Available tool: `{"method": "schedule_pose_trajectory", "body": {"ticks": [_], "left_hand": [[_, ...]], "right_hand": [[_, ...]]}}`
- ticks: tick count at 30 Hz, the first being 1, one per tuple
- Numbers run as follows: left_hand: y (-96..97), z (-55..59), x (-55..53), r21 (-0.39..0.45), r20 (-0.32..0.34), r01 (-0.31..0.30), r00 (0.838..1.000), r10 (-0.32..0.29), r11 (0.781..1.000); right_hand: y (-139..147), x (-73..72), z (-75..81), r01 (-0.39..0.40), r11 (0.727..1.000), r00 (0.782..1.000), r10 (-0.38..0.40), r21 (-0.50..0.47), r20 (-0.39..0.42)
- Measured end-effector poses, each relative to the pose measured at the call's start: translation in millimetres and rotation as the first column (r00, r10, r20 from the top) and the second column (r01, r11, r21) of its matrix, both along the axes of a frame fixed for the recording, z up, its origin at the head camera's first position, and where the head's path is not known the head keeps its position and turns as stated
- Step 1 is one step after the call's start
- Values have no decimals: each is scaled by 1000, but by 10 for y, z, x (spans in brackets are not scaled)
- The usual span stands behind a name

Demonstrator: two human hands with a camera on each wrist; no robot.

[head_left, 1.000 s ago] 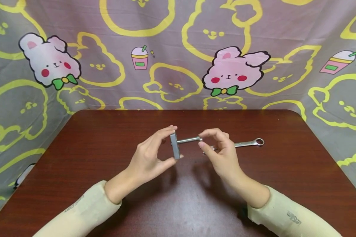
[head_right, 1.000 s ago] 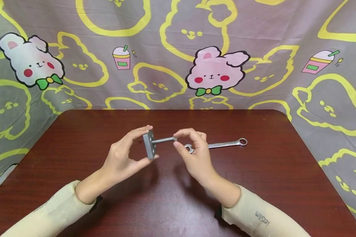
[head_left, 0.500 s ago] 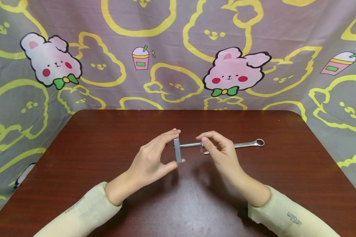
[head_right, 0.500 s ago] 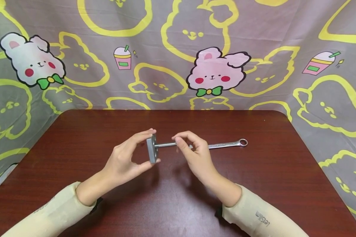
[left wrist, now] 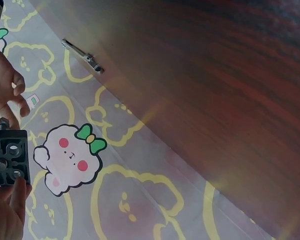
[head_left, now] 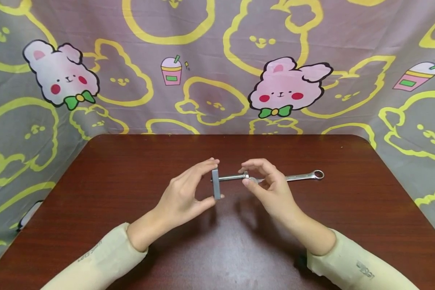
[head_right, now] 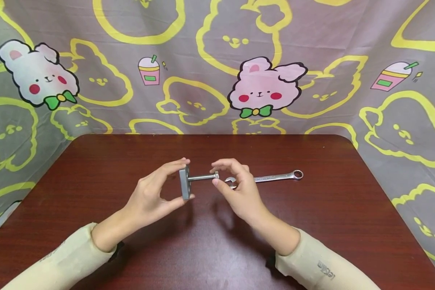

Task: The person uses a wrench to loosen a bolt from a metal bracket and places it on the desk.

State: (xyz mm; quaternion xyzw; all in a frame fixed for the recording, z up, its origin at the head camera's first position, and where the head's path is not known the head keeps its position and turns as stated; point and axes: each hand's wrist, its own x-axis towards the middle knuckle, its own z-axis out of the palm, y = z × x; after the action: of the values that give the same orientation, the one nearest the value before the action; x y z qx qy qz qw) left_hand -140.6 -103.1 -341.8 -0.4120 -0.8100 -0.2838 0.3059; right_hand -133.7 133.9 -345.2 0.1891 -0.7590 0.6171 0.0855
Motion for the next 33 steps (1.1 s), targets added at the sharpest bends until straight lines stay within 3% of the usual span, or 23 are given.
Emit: {"method": "schedule_pose_trajectory", "body": {"ticks": [6,17,21,27,33], "left_hand": [[-1,9,11,2,-11,2,1000,-2,1000],[16,26,21,-3,-3,23,1000,-23,1000],[7,25,11,-11,-7,28,1000,-28,1000],[-16,16,4,-24,14,18,1000,-18,1000],[-20,19,8,-38,18,17,1000,-17,999]], "right_hand": [[38,-1,-19,-28,999,992,32,-35,121],[-4,-11,4,-8,993,989,26,-121,145],[-9,-15,5,2,997,995,6,-76,100],[4,-10,-6,4,999,999,-1,44,-55],[48,-12,0,-18,998,1000,18,61,-2]]}}
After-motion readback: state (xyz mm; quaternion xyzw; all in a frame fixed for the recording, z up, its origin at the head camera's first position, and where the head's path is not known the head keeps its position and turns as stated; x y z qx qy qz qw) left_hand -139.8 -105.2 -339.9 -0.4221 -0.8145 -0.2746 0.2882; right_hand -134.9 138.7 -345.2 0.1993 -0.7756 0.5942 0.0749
